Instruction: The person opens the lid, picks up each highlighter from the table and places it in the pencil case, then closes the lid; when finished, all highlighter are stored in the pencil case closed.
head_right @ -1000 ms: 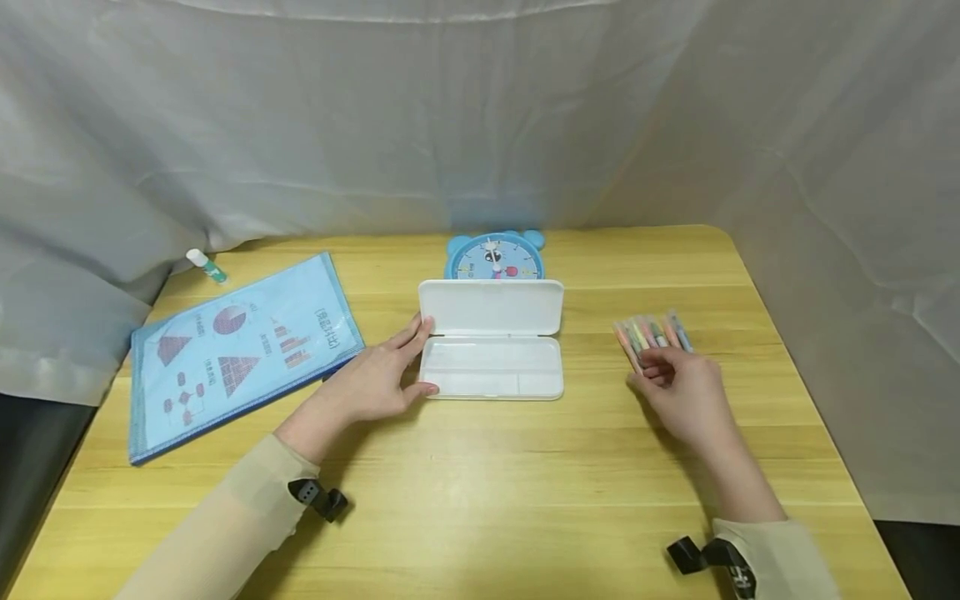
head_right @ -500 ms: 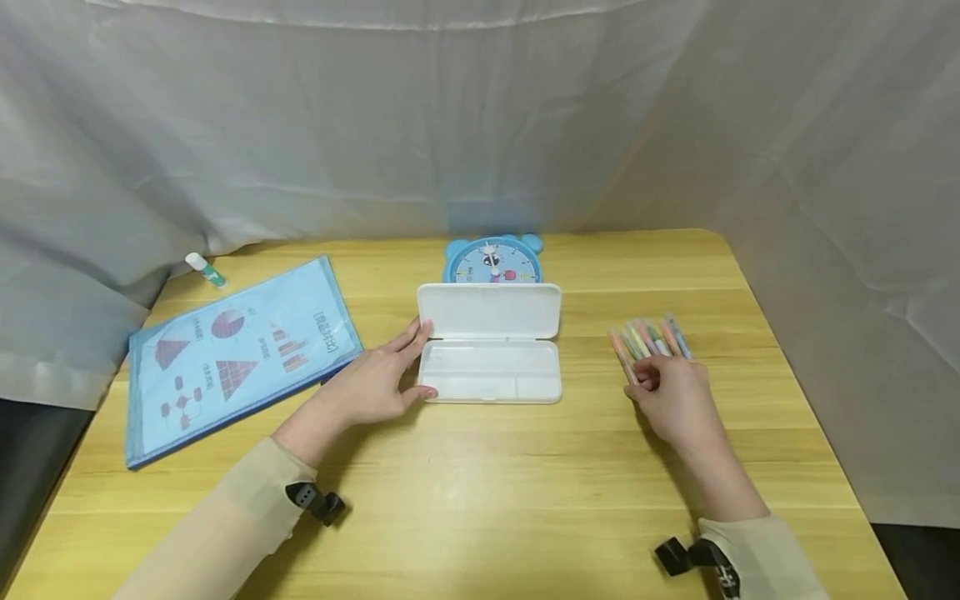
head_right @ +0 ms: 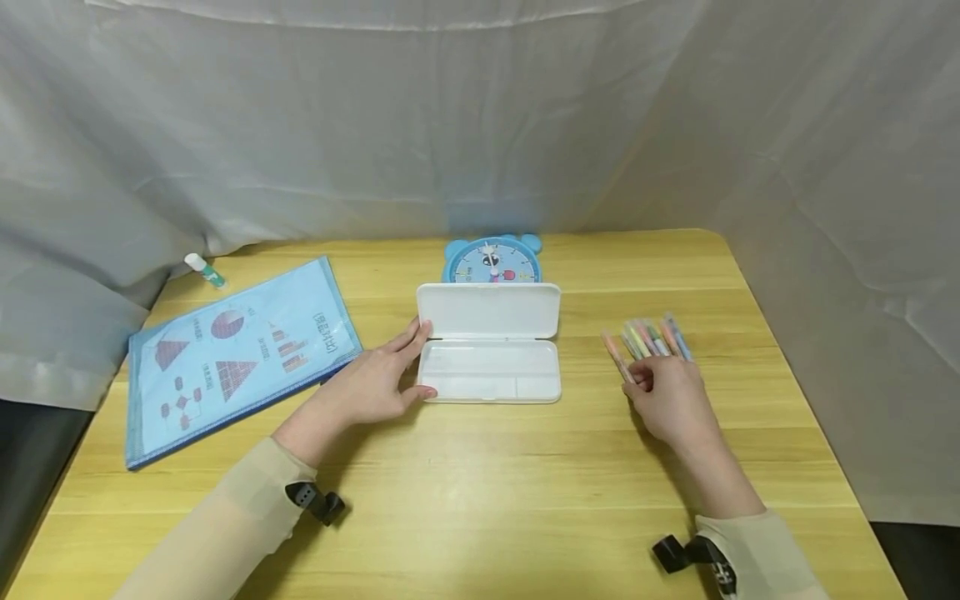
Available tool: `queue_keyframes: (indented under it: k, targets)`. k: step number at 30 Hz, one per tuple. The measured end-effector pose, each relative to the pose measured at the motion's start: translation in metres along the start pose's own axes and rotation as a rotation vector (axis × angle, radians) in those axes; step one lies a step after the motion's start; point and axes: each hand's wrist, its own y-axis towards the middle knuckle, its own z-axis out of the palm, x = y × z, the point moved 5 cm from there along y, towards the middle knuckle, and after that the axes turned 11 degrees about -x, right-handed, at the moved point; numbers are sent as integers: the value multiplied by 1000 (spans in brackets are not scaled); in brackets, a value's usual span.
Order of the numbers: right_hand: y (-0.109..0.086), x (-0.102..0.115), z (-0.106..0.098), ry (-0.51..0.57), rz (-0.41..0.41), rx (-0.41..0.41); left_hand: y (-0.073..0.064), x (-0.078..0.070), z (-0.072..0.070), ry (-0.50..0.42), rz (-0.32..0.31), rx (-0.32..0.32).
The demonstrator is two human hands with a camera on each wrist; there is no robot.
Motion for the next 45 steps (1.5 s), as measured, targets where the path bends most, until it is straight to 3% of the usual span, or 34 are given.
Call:
queue_keyframes:
  k: [11, 18, 24, 39, 45]
  targets:
    - [-2, -2, 1, 52, 14, 23, 0, 0, 1, 0, 3, -2]
    - [-1, 3, -9, 78, 1, -12, 0, -1, -1, -6, 5, 1]
    - [1, 8, -15, 114, 43, 5, 0, 0, -1, -4, 10, -1]
    - [18, 40, -29, 191, -93, -57, 0, 0, -1, -3, 4, 0]
    - [25, 57, -25, 197, -138, -36, 1, 0, 1, -1, 5, 6]
